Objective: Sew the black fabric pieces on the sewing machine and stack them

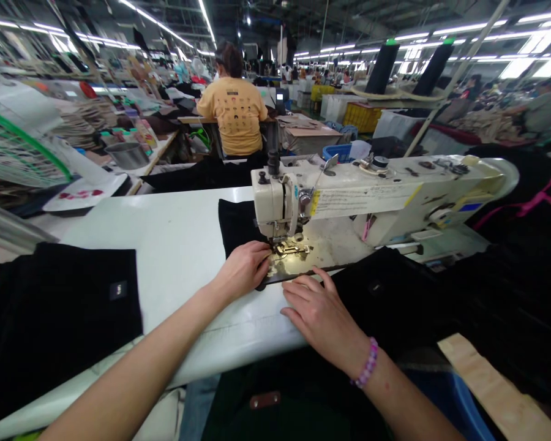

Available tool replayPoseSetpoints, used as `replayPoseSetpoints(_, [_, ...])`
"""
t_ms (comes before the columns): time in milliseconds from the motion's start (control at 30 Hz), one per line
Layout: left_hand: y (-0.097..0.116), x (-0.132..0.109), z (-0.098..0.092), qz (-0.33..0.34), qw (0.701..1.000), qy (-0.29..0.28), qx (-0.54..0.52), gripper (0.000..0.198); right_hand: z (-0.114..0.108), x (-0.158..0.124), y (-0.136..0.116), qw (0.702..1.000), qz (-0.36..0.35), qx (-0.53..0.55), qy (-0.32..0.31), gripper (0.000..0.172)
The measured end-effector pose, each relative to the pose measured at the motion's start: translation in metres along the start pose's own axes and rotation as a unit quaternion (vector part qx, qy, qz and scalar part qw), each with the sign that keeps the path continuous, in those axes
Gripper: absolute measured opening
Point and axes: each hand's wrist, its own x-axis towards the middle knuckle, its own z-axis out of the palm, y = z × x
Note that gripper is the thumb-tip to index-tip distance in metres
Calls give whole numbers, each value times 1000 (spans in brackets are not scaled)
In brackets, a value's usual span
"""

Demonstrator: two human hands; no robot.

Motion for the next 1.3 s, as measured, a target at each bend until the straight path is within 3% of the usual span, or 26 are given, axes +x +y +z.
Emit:
replayPoseSetpoints(167, [5,-10,6,-63,998,-4,24,40,12,-12,-11,999,12,-6,36,19])
replayPoseSetpoints(333, [15,-20,11,-132,987,-59,71,55,29,-26,-27,999,-1,-8,39,25])
replayPoseSetpoints(533, [40,-53,-13,-143,985,-86,45,51,35,-35,-33,999,-23,7,37,22])
replayPoseSetpoints(600, [39,-55,-28,-200,977,-63,22,39,33,-36,-33,999,-27,13,36,20])
replayPoseSetpoints(667, [27,-50,-42,-304,952,-17,26,36,32,-36,-33,999,-28,17,40,18])
replayPoseSetpoints(733, [6,-40,-51,-397,916,31,53,39,31,-36,-34,998,-27,18,46,17])
replayPoseSetpoints(833, [-29,-26,-50,-475,876,68,49,40,32,-35,-34,998,-24,15,49,16])
replayPoseSetpoints(933, [-47,-21,-41,-499,862,95,-8,26,34,-36,-34,998,-30,14,50,17])
replayPoseSetpoints(1033, [-43,-28,-38,-501,850,143,-73,15,37,-39,-33,996,-47,17,70,21])
replayPoseSetpoints(1100, [-37,-41,-44,-498,843,177,-106,19,41,-41,-30,994,-60,12,95,24])
replayPoseSetpoints(1200, [-32,-68,-72,-497,832,214,-120,29,48,-43,-24,989,-95,7,115,27])
replayPoseSetpoints(1300, [-35,-104,-117,-516,820,231,-91,34,51,-43,-19,986,-124,5,115,25])
